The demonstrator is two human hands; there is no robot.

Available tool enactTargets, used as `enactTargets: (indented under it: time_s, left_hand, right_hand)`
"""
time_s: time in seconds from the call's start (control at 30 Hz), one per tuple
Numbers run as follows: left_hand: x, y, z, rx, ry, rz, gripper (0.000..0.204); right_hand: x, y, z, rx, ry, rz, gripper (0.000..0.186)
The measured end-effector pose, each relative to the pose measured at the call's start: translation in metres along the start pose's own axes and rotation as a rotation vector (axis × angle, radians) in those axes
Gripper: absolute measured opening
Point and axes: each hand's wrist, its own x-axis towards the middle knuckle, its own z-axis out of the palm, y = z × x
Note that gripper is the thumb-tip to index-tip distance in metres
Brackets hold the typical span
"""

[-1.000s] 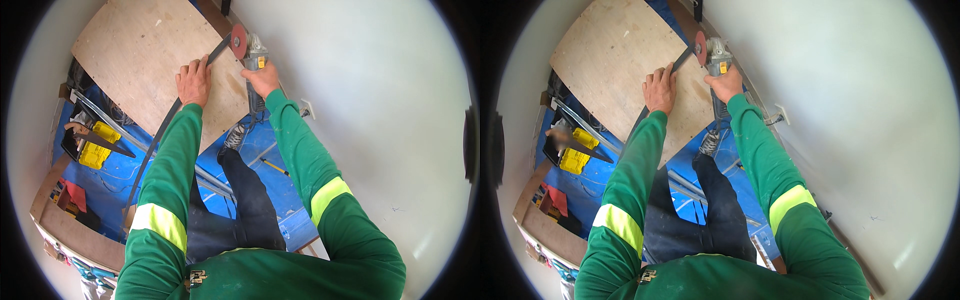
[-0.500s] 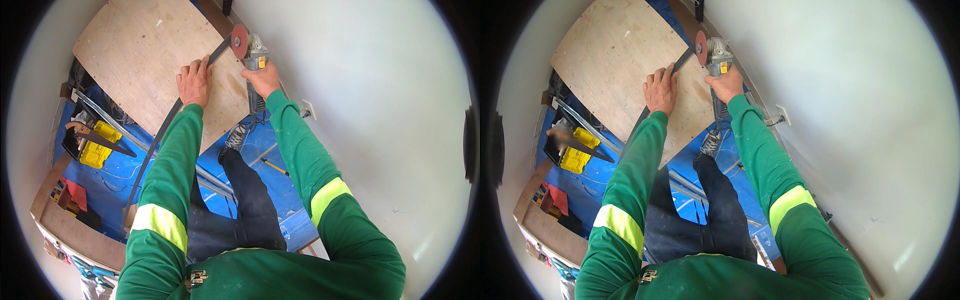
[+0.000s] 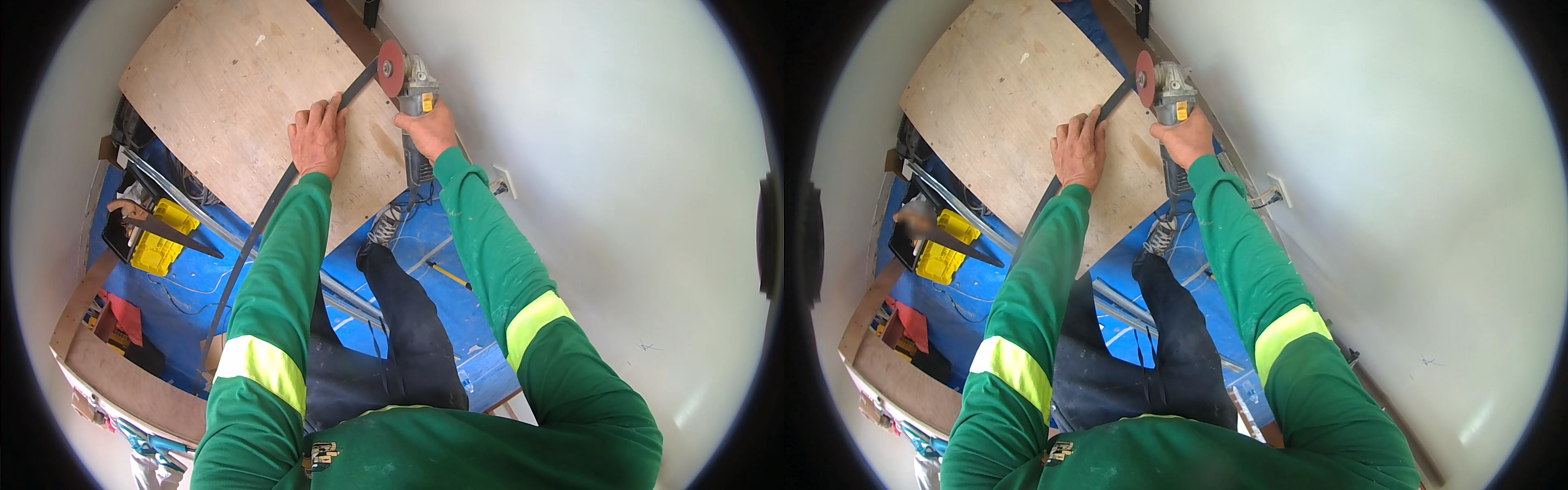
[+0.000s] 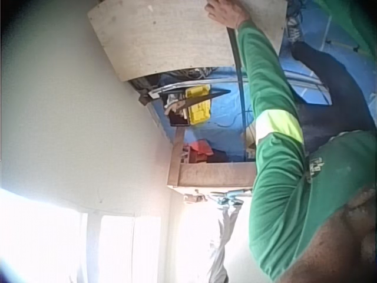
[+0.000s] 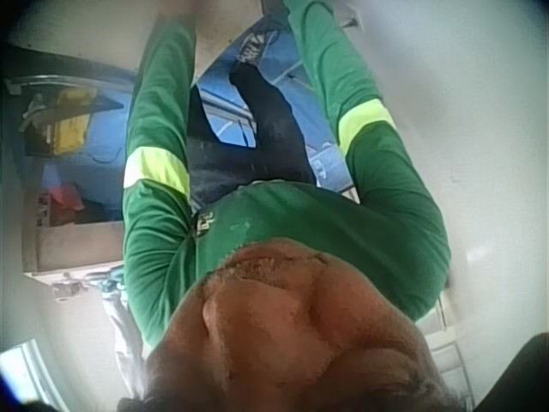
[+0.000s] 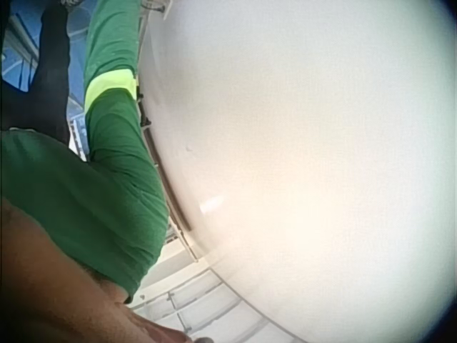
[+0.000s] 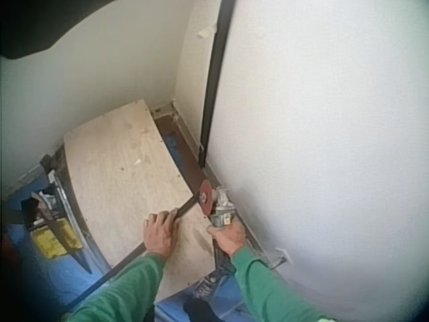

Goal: The person measures and marks a long metal rod with a pencil and ruler, then uses an angle grinder to cut the rod into shorter pieces. The person inspects the cut ends and holds the pieces for visual verification.

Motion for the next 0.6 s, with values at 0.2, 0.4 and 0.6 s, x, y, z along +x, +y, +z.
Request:
enactTargets:
  time_s: [0.2,0.4,0.6]
  left_hand:
    - [-0.0006,-0.0005,-0.0018,-0.012,0.002,0.009,0.040]
    - [0.0003,-0.0005,-0.0018,-0.010,-0.004,0.002,0.041]
    - [0.0004,-0.0014,-0.0043,-0.012,-0.009,0.005,0.040]
  right_hand:
    - [0.0030,0.0043,0.0019,0.016,-0.010,0.012,0.059]
    - [0.0037,0.0043,0.0009,0.010,-0.027,0.041,0.066]
    - [0.0042,0.0051,0.0023,0.010,-0.030,0.032,0.066]
